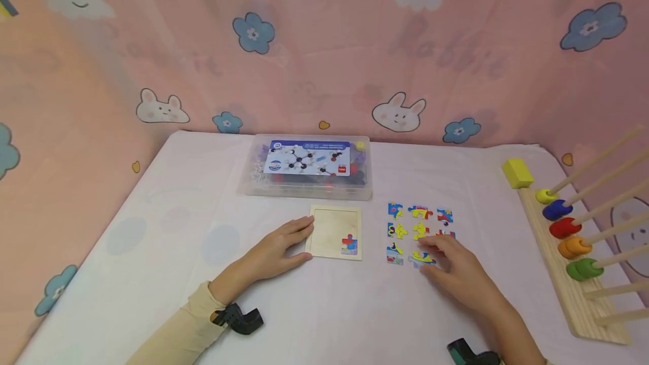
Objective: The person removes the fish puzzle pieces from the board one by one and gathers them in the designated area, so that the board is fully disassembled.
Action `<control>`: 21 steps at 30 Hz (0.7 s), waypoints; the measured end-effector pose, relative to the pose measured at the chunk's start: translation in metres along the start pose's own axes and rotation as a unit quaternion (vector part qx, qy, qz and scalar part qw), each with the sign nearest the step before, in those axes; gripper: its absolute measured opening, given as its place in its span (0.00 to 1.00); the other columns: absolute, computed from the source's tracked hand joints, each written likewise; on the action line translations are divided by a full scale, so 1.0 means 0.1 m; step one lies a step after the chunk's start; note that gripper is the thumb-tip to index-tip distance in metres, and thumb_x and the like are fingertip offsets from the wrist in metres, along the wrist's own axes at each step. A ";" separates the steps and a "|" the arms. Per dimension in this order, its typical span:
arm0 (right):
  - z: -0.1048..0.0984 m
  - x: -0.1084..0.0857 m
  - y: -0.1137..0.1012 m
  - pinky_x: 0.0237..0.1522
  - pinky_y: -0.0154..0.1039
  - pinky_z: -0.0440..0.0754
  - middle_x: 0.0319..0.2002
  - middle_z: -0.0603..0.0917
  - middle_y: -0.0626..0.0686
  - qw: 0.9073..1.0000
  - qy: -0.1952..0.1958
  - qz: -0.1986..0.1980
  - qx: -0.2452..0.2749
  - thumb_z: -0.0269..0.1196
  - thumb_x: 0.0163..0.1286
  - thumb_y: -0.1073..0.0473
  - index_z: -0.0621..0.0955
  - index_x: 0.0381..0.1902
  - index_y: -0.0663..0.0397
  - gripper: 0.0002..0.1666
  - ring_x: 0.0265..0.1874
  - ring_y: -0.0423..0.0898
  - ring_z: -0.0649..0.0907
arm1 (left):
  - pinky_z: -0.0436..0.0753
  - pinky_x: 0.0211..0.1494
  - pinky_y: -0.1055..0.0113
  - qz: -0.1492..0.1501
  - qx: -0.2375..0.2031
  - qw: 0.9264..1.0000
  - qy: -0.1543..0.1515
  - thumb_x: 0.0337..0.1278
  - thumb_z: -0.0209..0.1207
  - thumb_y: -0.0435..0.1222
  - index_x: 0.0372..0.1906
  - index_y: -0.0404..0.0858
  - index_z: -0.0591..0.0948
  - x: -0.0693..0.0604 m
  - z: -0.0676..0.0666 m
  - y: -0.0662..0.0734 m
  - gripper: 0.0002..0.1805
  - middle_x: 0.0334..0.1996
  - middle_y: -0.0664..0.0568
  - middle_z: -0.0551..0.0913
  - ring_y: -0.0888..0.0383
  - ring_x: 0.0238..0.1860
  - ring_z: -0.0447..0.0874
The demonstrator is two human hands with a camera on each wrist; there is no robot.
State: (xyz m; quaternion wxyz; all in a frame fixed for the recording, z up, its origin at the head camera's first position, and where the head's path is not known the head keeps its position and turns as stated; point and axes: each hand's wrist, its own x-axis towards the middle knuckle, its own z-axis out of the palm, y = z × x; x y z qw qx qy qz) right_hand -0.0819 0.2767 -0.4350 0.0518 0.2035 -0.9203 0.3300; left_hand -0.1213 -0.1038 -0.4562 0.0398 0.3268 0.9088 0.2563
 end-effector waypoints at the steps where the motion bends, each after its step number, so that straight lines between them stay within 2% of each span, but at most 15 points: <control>1: 0.00 0.01 -0.03 0.50 0.09 0.62 0.46 0.79 0.48 1.000 -0.003 0.002 0.000 0.70 0.55 0.64 0.78 0.52 0.53 0.25 0.47 0.19 0.72 | 0.57 0.75 0.61 0.002 0.001 1.000 0.001 0.62 0.58 0.48 0.69 0.34 0.64 0.00 0.00 0.00 0.36 0.72 0.50 0.59 0.55 0.73 0.56; 5: 0.02 0.06 -0.13 0.50 0.11 0.66 0.49 0.79 0.50 0.999 -0.028 0.006 0.015 0.69 0.57 0.64 0.76 0.55 0.54 0.27 0.47 0.24 0.74 | 0.57 0.75 0.61 0.002 0.004 1.000 0.003 0.62 0.58 0.49 0.69 0.34 0.64 -0.01 0.01 -0.02 0.36 0.72 0.50 0.59 0.55 0.73 0.56; 8: 0.06 0.12 -0.21 0.50 0.14 0.69 0.52 0.80 0.49 0.999 -0.048 0.015 0.013 0.69 0.58 0.61 0.76 0.57 0.51 0.27 0.49 0.31 0.75 | 0.57 0.75 0.62 0.001 0.003 1.000 0.004 0.62 0.58 0.49 0.69 0.35 0.64 -0.01 0.01 -0.02 0.36 0.72 0.50 0.59 0.56 0.73 0.55; 11: 0.11 0.18 -0.29 0.52 0.24 0.75 0.54 0.79 0.48 0.997 -0.069 0.026 -0.004 0.68 0.60 0.56 0.75 0.58 0.48 0.28 0.52 0.38 0.76 | 0.57 0.75 0.62 0.002 0.000 1.000 0.006 0.62 0.58 0.49 0.69 0.35 0.65 -0.01 0.00 -0.02 0.36 0.72 0.50 0.60 0.56 0.73 0.55; 15: 0.18 0.28 -0.37 0.51 0.40 0.82 0.56 0.79 0.48 0.996 -0.090 0.023 -0.002 0.67 0.61 0.56 0.75 0.60 0.50 0.29 0.52 0.47 0.79 | 0.57 0.76 0.61 0.003 -0.002 1.000 0.005 0.62 0.58 0.49 0.69 0.35 0.64 -0.01 0.01 -0.02 0.36 0.72 0.51 0.59 0.55 0.73 0.55; 21: 0.27 0.40 -0.50 0.55 0.49 0.80 0.57 0.78 0.50 0.994 -0.111 0.018 0.011 0.67 0.61 0.59 0.74 0.61 0.53 0.30 0.55 0.49 0.78 | 0.55 0.76 0.62 0.002 -0.002 1.000 0.002 0.62 0.57 0.49 0.69 0.35 0.64 0.00 0.01 -0.02 0.36 0.73 0.51 0.59 0.56 0.73 0.54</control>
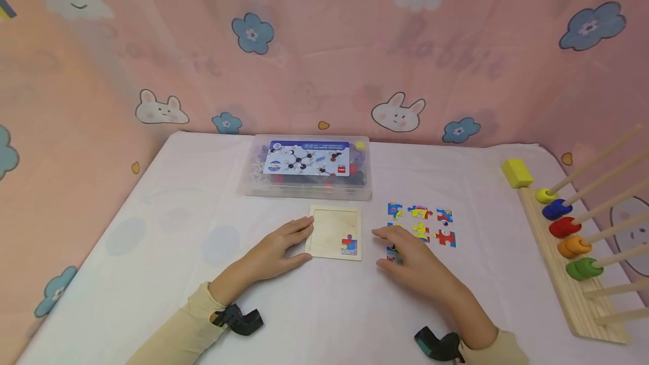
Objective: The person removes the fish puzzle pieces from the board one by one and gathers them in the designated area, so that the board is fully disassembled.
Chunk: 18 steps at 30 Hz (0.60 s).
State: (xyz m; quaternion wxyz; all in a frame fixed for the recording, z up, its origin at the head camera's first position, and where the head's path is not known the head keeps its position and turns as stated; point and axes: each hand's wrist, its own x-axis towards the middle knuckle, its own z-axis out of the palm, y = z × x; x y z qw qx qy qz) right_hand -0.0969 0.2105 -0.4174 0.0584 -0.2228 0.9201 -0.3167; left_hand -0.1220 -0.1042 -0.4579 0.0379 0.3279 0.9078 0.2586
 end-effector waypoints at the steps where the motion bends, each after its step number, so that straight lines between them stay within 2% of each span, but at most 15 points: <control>1: 0.01 0.02 -0.02 0.56 0.51 0.79 0.57 0.78 0.51 1.000 -0.003 -0.002 0.003 0.67 0.61 0.59 0.74 0.61 0.54 0.30 0.56 0.50 0.77 | 0.55 0.76 0.62 0.001 0.000 1.000 0.001 0.62 0.57 0.49 0.69 0.35 0.64 0.00 0.00 0.00 0.36 0.72 0.51 0.59 0.56 0.73 0.55; 6: 0.07 0.15 -0.09 0.58 0.56 0.76 0.59 0.76 0.53 1.000 -0.020 -0.007 0.023 0.66 0.62 0.58 0.73 0.62 0.54 0.30 0.60 0.53 0.74 | 0.56 0.76 0.62 0.004 0.002 1.000 0.005 0.62 0.58 0.49 0.69 0.35 0.65 0.00 0.00 -0.01 0.36 0.72 0.51 0.60 0.55 0.73 0.55; 18: 0.24 0.40 -0.15 0.62 0.59 0.72 0.60 0.76 0.55 0.999 -0.036 -0.008 0.033 0.67 0.61 0.57 0.75 0.60 0.56 0.30 0.61 0.55 0.73 | 0.57 0.75 0.62 -0.002 0.000 1.000 0.003 0.62 0.58 0.49 0.69 0.35 0.65 0.00 0.00 0.00 0.36 0.72 0.51 0.60 0.56 0.73 0.55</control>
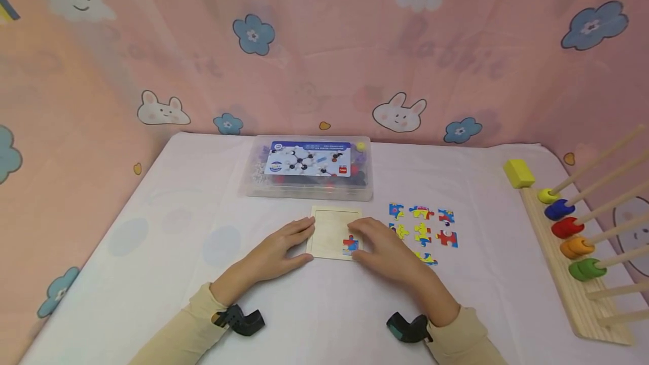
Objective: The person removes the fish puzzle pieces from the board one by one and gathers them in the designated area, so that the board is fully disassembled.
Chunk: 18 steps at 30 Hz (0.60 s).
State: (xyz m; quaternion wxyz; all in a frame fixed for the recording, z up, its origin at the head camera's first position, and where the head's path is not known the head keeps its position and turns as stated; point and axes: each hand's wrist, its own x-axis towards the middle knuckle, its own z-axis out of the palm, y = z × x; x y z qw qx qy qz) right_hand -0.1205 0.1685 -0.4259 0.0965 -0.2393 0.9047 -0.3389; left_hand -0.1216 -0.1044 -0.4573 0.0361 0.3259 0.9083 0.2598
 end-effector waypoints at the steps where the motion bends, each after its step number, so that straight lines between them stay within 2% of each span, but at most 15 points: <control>1: 0.01 0.00 0.00 0.62 0.59 0.71 0.60 0.76 0.55 1.000 0.000 0.001 0.001 0.67 0.61 0.57 0.75 0.60 0.56 0.29 0.61 0.55 0.73 | 0.57 0.75 0.62 -0.001 0.000 1.000 -0.001 0.62 0.58 0.49 0.69 0.35 0.65 0.00 0.00 0.00 0.36 0.72 0.51 0.60 0.56 0.73 0.55; 18: 0.10 0.01 0.06 0.62 0.60 0.70 0.57 0.76 0.55 0.999 0.014 -0.027 -0.021 0.66 0.61 0.60 0.78 0.54 0.57 0.22 0.60 0.57 0.72 | 0.58 0.75 0.61 -0.003 -0.001 1.000 -0.005 0.62 0.57 0.50 0.69 0.36 0.64 0.00 0.01 -0.01 0.36 0.73 0.52 0.59 0.56 0.74 0.54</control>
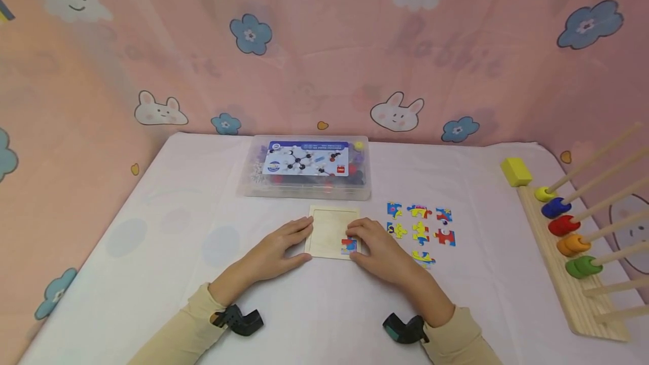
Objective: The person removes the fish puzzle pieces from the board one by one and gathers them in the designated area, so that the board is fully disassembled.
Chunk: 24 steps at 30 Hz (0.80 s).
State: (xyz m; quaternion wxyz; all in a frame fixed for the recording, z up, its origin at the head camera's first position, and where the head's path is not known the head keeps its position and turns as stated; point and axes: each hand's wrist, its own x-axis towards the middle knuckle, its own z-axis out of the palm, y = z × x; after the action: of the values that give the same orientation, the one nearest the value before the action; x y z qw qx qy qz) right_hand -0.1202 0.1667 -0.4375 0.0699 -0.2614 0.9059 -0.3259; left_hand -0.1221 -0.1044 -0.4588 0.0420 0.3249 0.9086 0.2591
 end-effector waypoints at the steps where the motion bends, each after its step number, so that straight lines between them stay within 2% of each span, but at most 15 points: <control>1: 0.00 0.00 0.00 0.62 0.60 0.70 0.57 0.76 0.55 1.000 0.001 0.000 -0.001 0.67 0.61 0.60 0.78 0.53 0.57 0.22 0.60 0.57 0.72 | 0.57 0.75 0.61 0.001 0.000 1.000 0.000 0.62 0.57 0.50 0.69 0.36 0.64 0.00 0.00 0.00 0.36 0.73 0.51 0.59 0.56 0.74 0.54; 14: 0.04 0.01 -0.01 0.61 0.57 0.72 0.55 0.75 0.55 0.999 0.028 0.010 0.014 0.70 0.56 0.62 0.78 0.49 0.56 0.22 0.58 0.55 0.73 | 0.57 0.75 0.62 0.003 0.000 1.000 0.004 0.61 0.58 0.49 0.69 0.34 0.64 -0.01 0.00 0.00 0.36 0.72 0.51 0.59 0.56 0.73 0.55; 24: 0.02 0.01 -0.05 0.52 0.46 0.81 0.47 0.79 0.51 0.999 0.009 0.041 0.026 0.69 0.58 0.64 0.75 0.50 0.57 0.23 0.44 0.45 0.78 | 0.56 0.76 0.62 0.001 -0.003 1.000 0.009 0.61 0.58 0.49 0.69 0.35 0.64 -0.01 0.00 0.01 0.36 0.72 0.51 0.60 0.57 0.73 0.55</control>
State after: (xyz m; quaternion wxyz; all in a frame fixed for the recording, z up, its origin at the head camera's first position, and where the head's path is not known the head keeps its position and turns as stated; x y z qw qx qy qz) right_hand -0.1186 0.1615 -0.4354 0.0821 -0.2196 0.9076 -0.3483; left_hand -0.1209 -0.1042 -0.4585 0.0350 0.3236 0.9077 0.2649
